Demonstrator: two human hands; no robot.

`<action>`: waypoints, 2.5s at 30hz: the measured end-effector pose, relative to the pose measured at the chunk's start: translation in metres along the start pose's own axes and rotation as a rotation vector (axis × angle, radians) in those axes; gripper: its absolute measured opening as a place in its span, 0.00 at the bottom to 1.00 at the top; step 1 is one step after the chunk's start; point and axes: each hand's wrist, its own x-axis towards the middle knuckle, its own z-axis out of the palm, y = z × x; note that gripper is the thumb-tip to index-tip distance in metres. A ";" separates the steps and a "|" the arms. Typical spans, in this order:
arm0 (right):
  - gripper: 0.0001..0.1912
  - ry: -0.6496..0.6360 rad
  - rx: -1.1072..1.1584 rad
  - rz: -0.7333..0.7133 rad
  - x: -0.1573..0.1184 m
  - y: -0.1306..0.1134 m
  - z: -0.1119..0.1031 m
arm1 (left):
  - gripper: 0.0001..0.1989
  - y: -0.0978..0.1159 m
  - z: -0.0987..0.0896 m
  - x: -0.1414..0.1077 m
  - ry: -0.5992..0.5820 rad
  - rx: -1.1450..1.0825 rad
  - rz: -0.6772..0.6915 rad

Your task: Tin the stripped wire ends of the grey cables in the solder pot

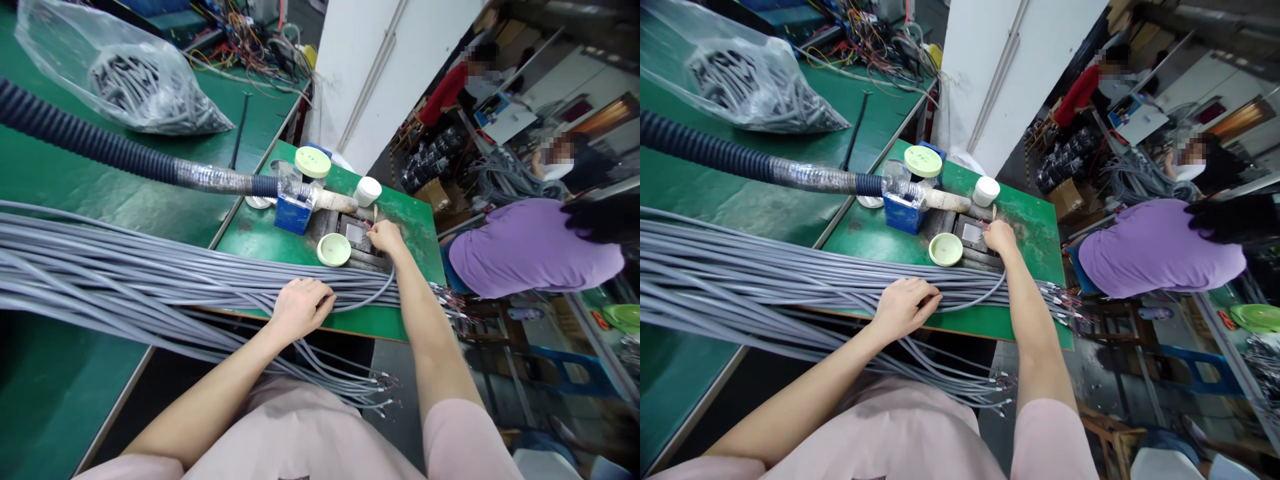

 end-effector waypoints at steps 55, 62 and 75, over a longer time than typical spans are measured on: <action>0.29 -0.062 1.785 -0.096 -0.250 -0.010 0.067 | 0.17 0.076 0.043 -0.009 -0.152 -1.597 -0.555; 0.12 0.032 1.495 -0.263 -0.236 0.017 0.044 | 0.14 0.075 0.030 -0.012 -0.288 -1.483 -0.422; 0.07 0.386 1.869 -0.172 -0.220 -0.018 0.038 | 0.15 0.080 0.021 -0.012 -0.384 -1.517 -0.451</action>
